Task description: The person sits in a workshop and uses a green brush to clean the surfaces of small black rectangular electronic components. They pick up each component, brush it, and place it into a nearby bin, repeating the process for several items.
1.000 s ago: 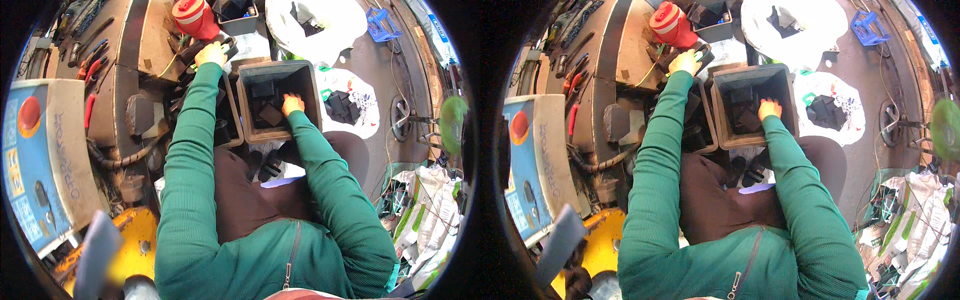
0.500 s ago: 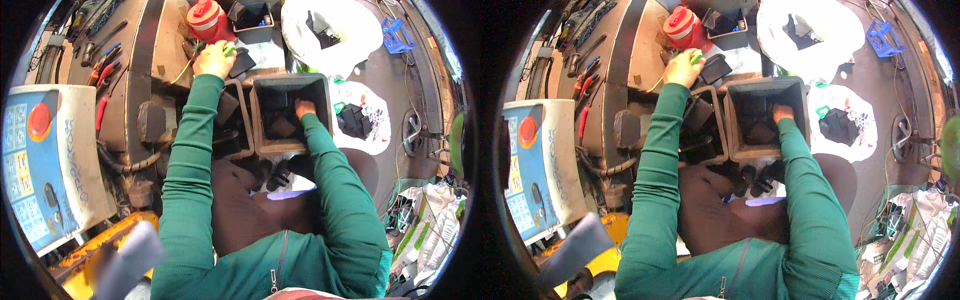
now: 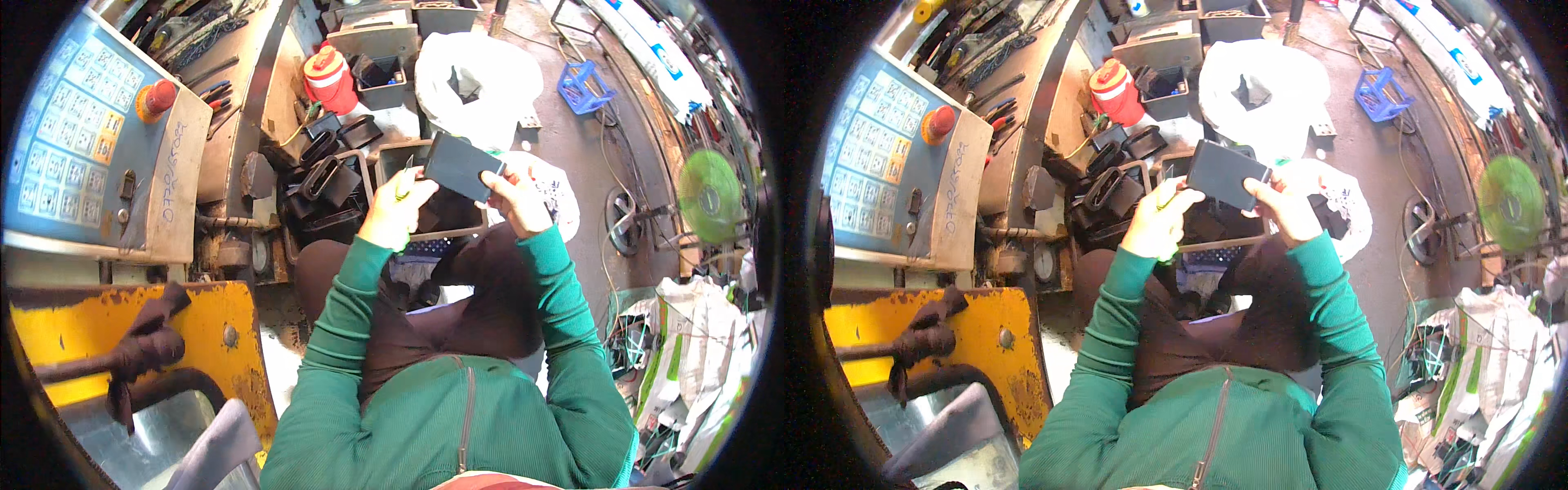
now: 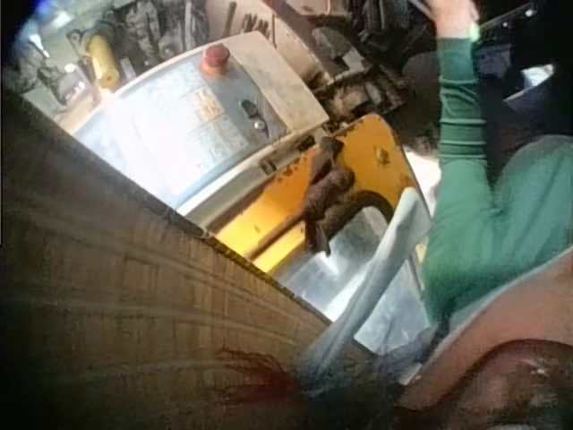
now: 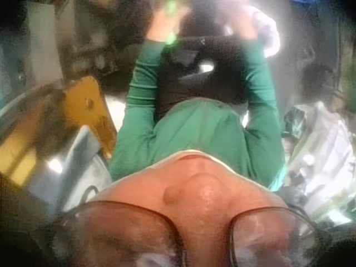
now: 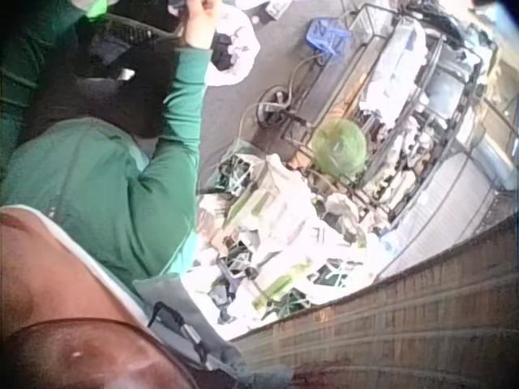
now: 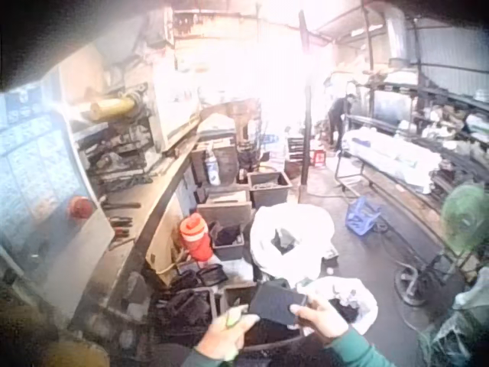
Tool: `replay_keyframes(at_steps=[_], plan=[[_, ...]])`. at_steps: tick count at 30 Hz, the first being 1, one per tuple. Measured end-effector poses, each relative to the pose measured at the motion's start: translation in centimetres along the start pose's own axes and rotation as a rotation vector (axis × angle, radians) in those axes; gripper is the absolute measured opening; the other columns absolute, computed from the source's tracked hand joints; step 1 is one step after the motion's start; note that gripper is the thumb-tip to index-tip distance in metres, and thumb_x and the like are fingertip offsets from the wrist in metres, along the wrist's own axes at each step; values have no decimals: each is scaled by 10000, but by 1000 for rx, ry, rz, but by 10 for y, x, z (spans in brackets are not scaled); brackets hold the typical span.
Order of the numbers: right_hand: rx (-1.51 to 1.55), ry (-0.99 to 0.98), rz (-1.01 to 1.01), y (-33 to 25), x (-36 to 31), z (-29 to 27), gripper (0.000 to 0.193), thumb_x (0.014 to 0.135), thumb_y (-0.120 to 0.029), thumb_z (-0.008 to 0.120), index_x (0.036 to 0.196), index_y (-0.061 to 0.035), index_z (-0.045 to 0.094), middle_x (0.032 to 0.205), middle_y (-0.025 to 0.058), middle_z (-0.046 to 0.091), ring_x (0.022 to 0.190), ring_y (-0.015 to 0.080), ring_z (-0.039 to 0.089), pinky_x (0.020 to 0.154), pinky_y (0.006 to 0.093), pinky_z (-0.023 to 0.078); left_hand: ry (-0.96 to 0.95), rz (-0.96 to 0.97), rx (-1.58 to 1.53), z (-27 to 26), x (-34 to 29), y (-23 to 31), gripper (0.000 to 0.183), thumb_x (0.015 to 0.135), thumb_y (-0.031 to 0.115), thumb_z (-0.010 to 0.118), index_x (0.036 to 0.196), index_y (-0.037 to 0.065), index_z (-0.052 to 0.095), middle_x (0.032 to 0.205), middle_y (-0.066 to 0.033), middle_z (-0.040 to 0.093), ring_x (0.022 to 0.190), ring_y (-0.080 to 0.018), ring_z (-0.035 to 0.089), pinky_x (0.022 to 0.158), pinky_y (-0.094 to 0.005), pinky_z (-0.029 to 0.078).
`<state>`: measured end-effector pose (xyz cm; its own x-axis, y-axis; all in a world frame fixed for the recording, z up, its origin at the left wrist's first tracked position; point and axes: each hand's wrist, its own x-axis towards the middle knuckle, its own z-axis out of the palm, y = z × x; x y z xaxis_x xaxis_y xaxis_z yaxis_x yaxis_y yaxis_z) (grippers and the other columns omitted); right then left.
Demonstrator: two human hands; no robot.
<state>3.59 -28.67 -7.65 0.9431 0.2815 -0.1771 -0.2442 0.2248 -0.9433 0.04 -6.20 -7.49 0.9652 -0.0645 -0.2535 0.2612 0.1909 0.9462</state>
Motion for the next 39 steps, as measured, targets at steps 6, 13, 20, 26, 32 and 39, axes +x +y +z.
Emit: replay_keyframes(at_steps=[6,13,20,26,32,39], plan=[[184,39,-27,-19,-86,13,333,869,-126,656,1160,-30,526,1042,67,609,882,152,622,726,327,561,-68,64,-197,46,-42,4,267,871,132,641,1111,49,557,569,33,464,385,-52,420,317,-218,315],[35,51,-223,-19,-129,5,429,882,-90,630,1274,-6,479,1125,85,598,1021,178,587,849,381,531,-119,123,-74,59,-65,10,348,843,153,674,1144,10,574,708,13,567,457,-31,454,405,-195,355],[517,-265,-209,-2,-145,-2,575,917,-341,571,1337,24,426,1271,180,533,1167,275,523,977,472,459,-250,125,-167,50,-65,-17,394,830,57,665,1205,48,544,863,1,604,481,-34,476,407,-191,371],[854,-581,327,13,-141,0,480,965,-287,494,1334,10,413,1252,194,550,1039,313,618,801,394,574,-458,22,-36,41,-67,-23,373,877,67,617,1241,54,537,834,30,585,517,-15,487,427,-170,379],[699,84,-126,27,-146,28,412,936,-166,554,1313,-90,408,1184,65,564,1069,185,575,916,373,488,-63,355,156,72,-106,-29,329,861,124,658,1165,35,569,849,11,589,544,-28,458,465,-181,371],[268,-85,-34,18,-159,-10,500,859,-95,635,1324,-84,453,1180,43,579,1052,160,564,925,344,450,-385,148,541,50,-109,13,356,804,149,710,1121,22,609,948,-49,637,795,-106,576,722,-254,472]])
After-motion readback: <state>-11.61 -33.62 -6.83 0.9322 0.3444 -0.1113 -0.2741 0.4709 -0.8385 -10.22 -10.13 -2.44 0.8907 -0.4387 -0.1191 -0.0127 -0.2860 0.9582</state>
